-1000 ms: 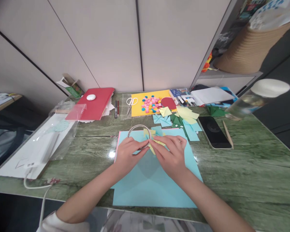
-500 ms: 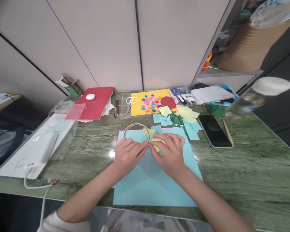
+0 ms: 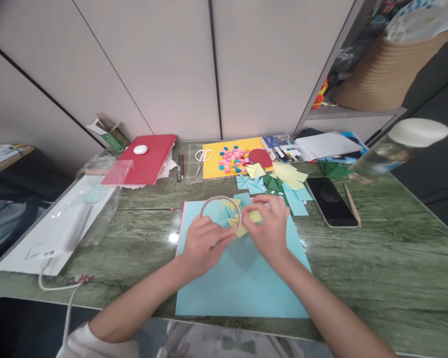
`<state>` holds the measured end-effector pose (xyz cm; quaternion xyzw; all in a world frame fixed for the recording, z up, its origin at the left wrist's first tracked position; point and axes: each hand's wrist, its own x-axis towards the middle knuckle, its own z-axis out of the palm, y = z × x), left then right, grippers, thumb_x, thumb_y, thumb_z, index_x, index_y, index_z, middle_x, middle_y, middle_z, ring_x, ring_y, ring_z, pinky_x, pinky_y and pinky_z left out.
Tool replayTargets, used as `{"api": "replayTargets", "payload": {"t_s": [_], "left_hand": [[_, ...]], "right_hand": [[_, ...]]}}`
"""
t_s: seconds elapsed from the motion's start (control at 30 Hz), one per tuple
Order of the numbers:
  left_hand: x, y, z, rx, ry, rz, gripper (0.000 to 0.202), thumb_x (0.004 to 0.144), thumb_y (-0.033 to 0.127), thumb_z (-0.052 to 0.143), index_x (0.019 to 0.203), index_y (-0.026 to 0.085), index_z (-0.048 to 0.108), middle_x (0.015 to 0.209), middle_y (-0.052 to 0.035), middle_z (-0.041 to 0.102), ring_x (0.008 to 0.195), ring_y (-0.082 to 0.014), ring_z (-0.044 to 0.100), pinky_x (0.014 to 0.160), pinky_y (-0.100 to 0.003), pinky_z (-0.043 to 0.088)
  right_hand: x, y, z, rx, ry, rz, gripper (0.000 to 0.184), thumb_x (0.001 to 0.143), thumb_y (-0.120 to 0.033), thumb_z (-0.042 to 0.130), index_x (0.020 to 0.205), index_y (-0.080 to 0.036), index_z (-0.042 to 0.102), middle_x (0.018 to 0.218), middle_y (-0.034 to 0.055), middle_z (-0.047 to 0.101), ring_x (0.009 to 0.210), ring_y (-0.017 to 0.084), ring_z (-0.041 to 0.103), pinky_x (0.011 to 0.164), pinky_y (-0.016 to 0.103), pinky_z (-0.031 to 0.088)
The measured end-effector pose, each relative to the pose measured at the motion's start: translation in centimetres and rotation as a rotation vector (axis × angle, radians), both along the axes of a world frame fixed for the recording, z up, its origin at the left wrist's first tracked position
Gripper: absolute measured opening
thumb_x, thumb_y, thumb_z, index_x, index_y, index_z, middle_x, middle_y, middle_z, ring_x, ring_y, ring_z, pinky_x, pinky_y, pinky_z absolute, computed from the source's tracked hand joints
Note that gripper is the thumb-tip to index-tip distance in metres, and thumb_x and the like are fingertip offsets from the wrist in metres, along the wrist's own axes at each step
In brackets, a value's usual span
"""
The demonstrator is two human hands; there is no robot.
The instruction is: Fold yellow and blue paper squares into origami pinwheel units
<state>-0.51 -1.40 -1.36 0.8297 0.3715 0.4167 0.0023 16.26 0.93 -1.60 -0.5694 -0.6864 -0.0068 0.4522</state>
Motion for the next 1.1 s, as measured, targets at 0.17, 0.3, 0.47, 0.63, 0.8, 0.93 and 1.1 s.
{"api": "replayTargets", "payload": {"t_s": [0.17,0.3,0.47,0.63,0.8,0.93,1.1], "left_hand": [[-1.7,2.0,-0.2,-0.044,-0.027,0.127,0.014,0.08,0.025,0.059,0.091,0.023,0.067,0.06,0.0003,0.065,0.06,-0.0131,0.048,0.061,-0.029,0.03],[-4.9,6.1,-1.6,-0.164,0.023,0.392,0.019,0.081,0.03,0.056,0.095,0.022,0.067,0.075,-0.0039,0.07,0.07,-0.017,0.054,0.068,-0.032,0.033],[-6.0,7.6,-3.2,-0.34,0.251,0.38,0.019,0.083,0.021,0.051,0.092,0.021,0.068,0.089,-0.0074,0.07,0.088,-0.0225,0.055,0.075,-0.036,0.036],[-5.0,6.6,-2.3,-0.394,0.077,0.323,0.027,0.084,0.021,0.049,0.107,0.02,0.061,0.115,-0.0106,0.06,0.108,-0.023,0.05,0.089,-0.041,0.037],[-3.8,5.2,-0.2,-1.184,-0.564,-0.157,0.035,0.084,0.041,0.047,0.108,0.02,0.06,0.111,-0.0116,0.06,0.096,-0.0195,0.059,0.078,-0.033,0.047],[-2.7,3.8,0.9,-1.587,-0.801,-0.407,0.041,0.077,0.039,0.06,0.113,0.021,0.056,0.113,-0.0113,0.058,0.093,-0.0162,0.059,0.078,-0.029,0.045],[-2.0,3.0,1.1,-1.687,-0.855,-0.441,0.037,0.072,0.033,0.067,0.106,0.022,0.057,0.095,-0.0053,0.06,0.078,-0.0114,0.059,0.073,-0.027,0.044]], "right_hand": [[2.4,1.8,0.2,-0.041,0.188,-0.012,0.014,0.077,-0.032,0.059,0.087,-0.024,0.065,0.098,0.0046,0.056,0.097,0.019,0.053,0.086,0.036,0.041],[2.2,2.3,-0.3,-0.152,0.184,0.035,0.048,0.073,-0.035,0.063,0.119,-0.025,0.049,0.109,0.0069,0.058,0.102,0.023,0.053,0.087,0.042,0.039],[1.5,3.0,-1.7,-0.388,0.165,0.118,0.069,0.069,-0.031,0.065,0.131,-0.025,0.035,0.092,0.0039,0.067,0.093,0.025,0.059,0.081,0.044,0.041],[1.8,3.0,-1.2,-0.365,0.318,0.141,0.062,0.072,-0.027,0.063,0.129,-0.024,0.038,0.076,-0.0005,0.067,0.089,0.021,0.061,0.084,0.042,0.042],[2.2,2.4,0.3,-0.173,0.502,0.32,0.073,0.072,-0.025,0.065,0.135,-0.025,0.029,0.074,-0.0008,0.068,0.091,0.021,0.06,0.09,0.045,0.041],[2.1,2.1,0.2,-0.138,0.639,0.393,0.08,0.07,-0.025,0.068,0.138,-0.028,0.024,0.072,-0.0009,0.068,0.091,0.021,0.06,0.082,0.042,0.047],[1.5,2.0,-0.5,-0.286,0.82,0.452,0.081,0.07,-0.028,0.068,0.137,-0.032,0.024,0.075,-0.0011,0.067,0.08,0.02,0.063,0.064,0.032,0.051]]}}
